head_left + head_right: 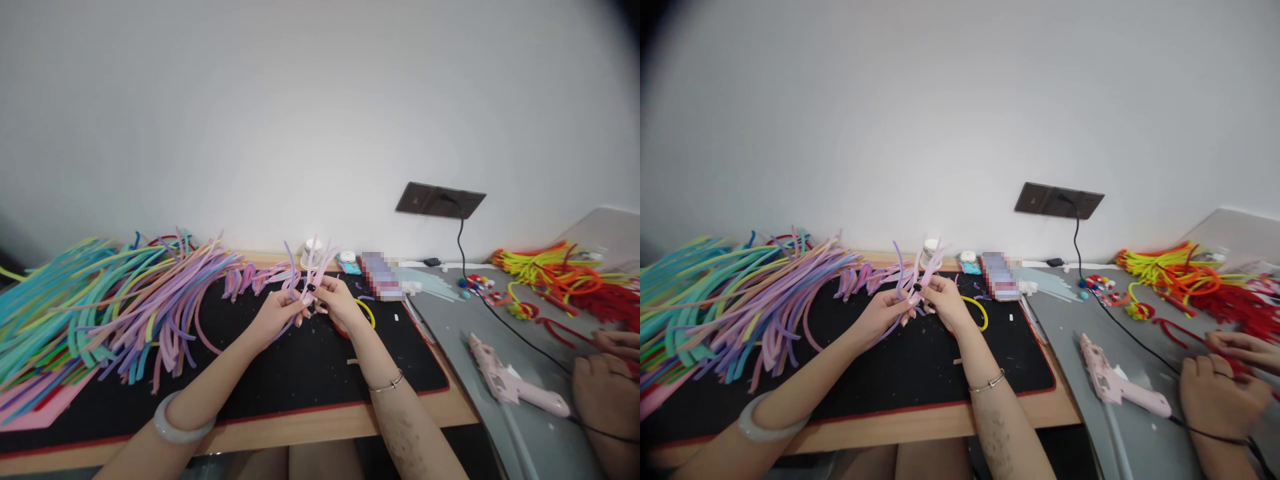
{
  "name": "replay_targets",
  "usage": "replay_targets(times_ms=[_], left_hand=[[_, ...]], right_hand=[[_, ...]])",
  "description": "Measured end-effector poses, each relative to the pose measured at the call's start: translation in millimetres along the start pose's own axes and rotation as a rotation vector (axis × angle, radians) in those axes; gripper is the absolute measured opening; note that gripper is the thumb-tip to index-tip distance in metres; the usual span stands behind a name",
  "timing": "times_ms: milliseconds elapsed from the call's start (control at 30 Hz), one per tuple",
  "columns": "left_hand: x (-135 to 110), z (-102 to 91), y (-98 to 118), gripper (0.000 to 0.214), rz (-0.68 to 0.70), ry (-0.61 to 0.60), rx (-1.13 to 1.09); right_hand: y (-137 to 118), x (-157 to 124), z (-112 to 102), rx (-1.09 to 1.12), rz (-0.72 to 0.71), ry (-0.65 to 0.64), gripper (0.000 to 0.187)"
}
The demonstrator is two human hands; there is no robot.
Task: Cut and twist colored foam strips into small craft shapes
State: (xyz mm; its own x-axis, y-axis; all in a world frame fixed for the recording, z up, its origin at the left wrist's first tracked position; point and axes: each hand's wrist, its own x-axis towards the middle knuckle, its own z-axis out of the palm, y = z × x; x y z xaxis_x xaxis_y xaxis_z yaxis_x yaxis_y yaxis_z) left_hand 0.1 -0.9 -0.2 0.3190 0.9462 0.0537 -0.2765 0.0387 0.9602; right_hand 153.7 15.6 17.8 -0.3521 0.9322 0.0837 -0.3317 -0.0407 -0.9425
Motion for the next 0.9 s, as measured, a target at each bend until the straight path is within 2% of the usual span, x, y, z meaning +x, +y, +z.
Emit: replay_targets(times_ms=[233, 367, 467, 633, 900], left_hand=[[-2, 3.4, 7, 0.032, -0.018, 0.016, 0.136], [-2, 5.4, 6, 0.035, -0.059, 0.007, 0.134], [-2, 6.4, 6, 0.039, -0.080, 0.066, 0.078], [0, 5.6, 7, 0.039, -0.059, 0.122, 0.020], [3, -5.8, -1, 0.033, -0.049, 0.094, 0.005]], right_hand=[[3, -1, -1, -0.219, -0.012, -0.009, 0.026], [4, -1, 1, -0.297, -0.010, 0.100, 0.021], [3, 0, 3, -0.264, 0.010, 0.170, 0.021], [4, 0, 8, -0.119, 0.018, 0.179, 0.026], [4, 0, 6, -0.053, -0.014, 0.224, 0.026]])
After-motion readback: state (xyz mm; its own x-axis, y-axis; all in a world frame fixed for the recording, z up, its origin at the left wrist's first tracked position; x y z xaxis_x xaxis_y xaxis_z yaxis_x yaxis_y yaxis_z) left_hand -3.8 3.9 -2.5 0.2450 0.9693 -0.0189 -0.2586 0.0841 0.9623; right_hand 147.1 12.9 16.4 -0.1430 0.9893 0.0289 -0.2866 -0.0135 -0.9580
